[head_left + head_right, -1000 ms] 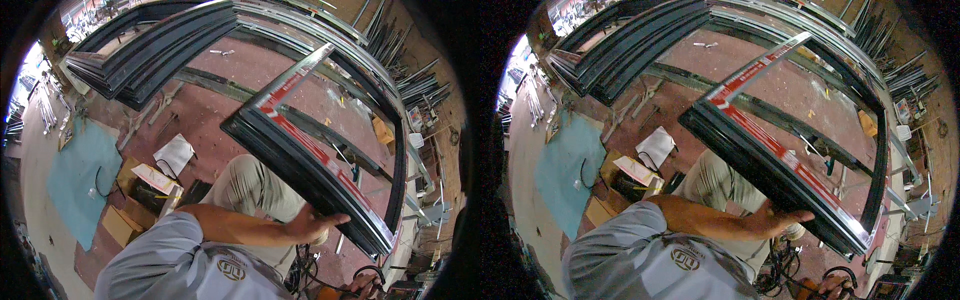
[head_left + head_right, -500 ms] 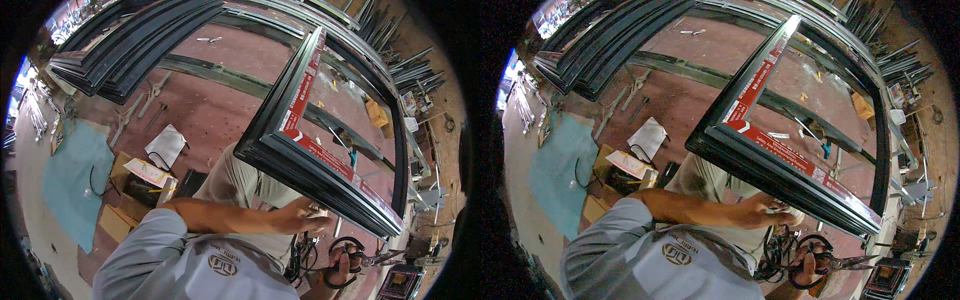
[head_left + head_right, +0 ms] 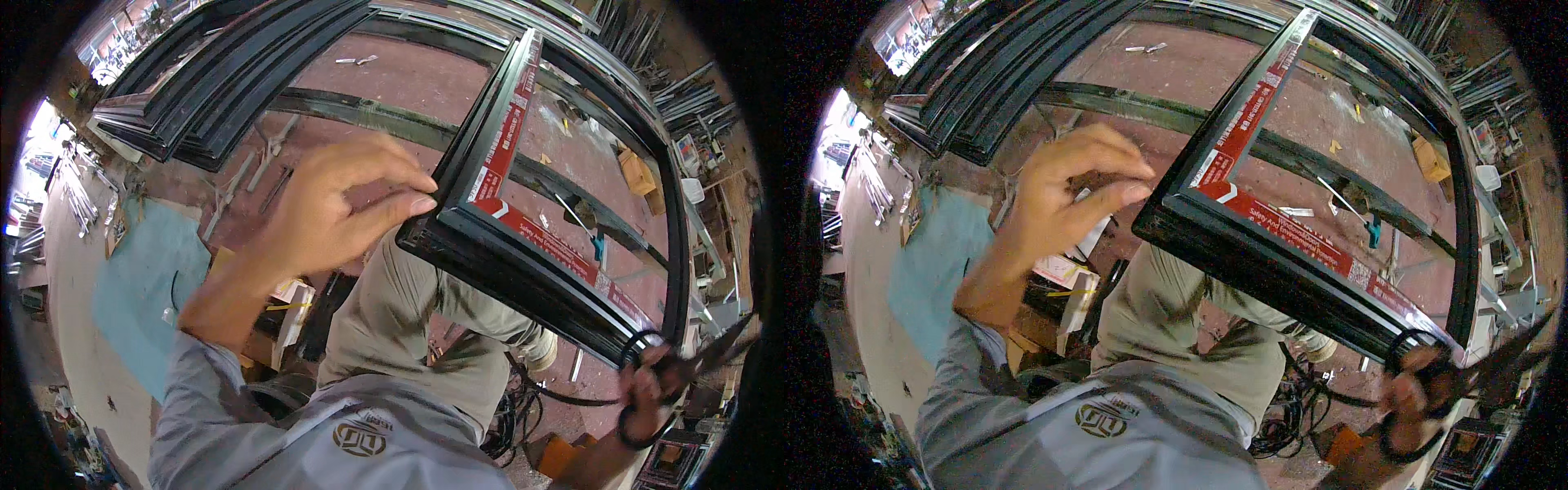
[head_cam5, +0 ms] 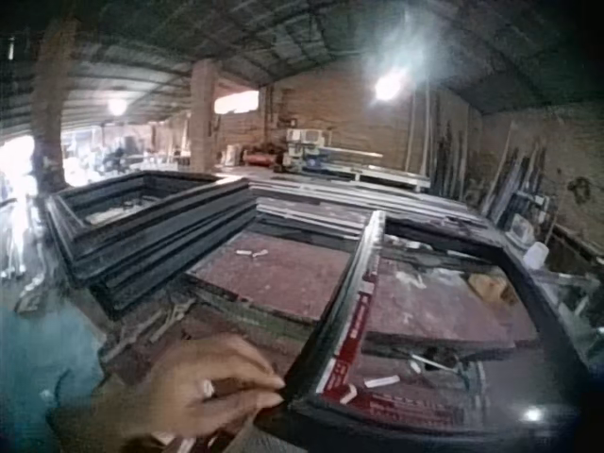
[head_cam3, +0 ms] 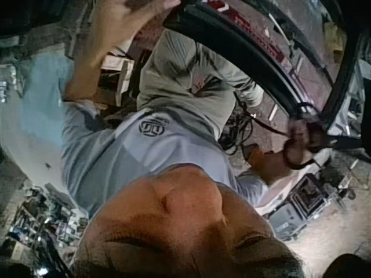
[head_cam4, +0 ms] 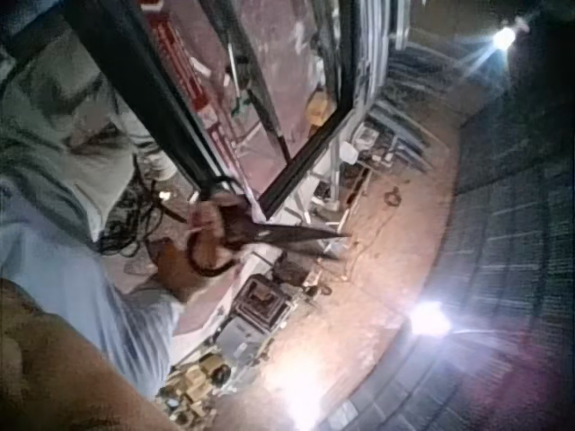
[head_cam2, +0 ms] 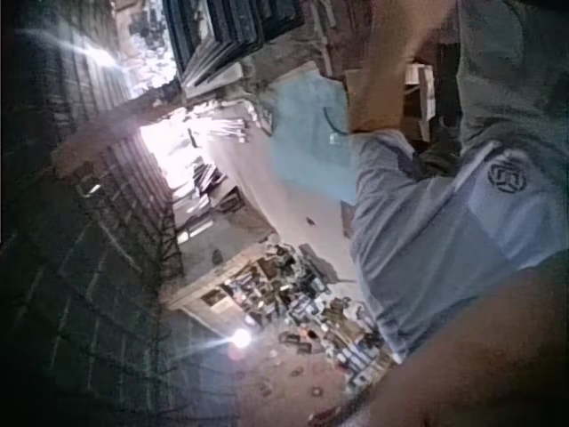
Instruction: The person uses shears to cut and trim black rubber weatherstripping along the edges of a rectangular window frame. They repeatedly measure, cut, and fit the rubber pieces into the frame's grooves, adjusting the frame's position as needed.
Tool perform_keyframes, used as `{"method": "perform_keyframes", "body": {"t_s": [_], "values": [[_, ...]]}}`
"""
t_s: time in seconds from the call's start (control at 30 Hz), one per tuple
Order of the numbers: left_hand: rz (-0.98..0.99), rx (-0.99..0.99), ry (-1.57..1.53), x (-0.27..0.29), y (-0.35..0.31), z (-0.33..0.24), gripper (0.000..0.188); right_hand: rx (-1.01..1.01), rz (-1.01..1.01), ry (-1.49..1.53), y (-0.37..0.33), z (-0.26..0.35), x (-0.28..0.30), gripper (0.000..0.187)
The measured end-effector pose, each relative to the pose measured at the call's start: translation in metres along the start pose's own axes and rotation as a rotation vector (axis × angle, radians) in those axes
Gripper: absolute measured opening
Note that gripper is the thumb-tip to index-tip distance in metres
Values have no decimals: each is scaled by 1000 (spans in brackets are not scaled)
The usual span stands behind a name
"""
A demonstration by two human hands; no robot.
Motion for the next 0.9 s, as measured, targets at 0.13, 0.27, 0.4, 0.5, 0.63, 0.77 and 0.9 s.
{"method": "perform_keyframes", "body": {"t_s": [0.13,0.27,0.4,0.5,0.63,0.77,0.9], "values": [[374,-52,45,17,34,7,13,-67,136,-42,93,35,-19,31],[642,42,54,21,61,3,16,-122,93,-83,145,35,-53,32],[737,-54,145,20,77,-3,16,-187,90,-96,165,13,-81,23],[724,-219,269,19,80,-7,17,-317,234,-157,172,-1,-85,24],[673,-435,445,18,76,-12,20,-350,243,-231,165,-10,-94,23],[808,-392,466,19,83,-13,21,-436,322,-274,166,-1,-104,23],[873,-385,457,19,91,-14,23,-495,367,-346,169,5,-103,28]]}}
Point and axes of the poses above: each hand's wrist, its own y-axis towards the middle knuckle, its own x-axis out of the back of the hand, z = x × y, the point moved 1 cm from there along y, towards the middle knuckle, and after that the axes turned 14 degrees about y, right-handed, at the moved point
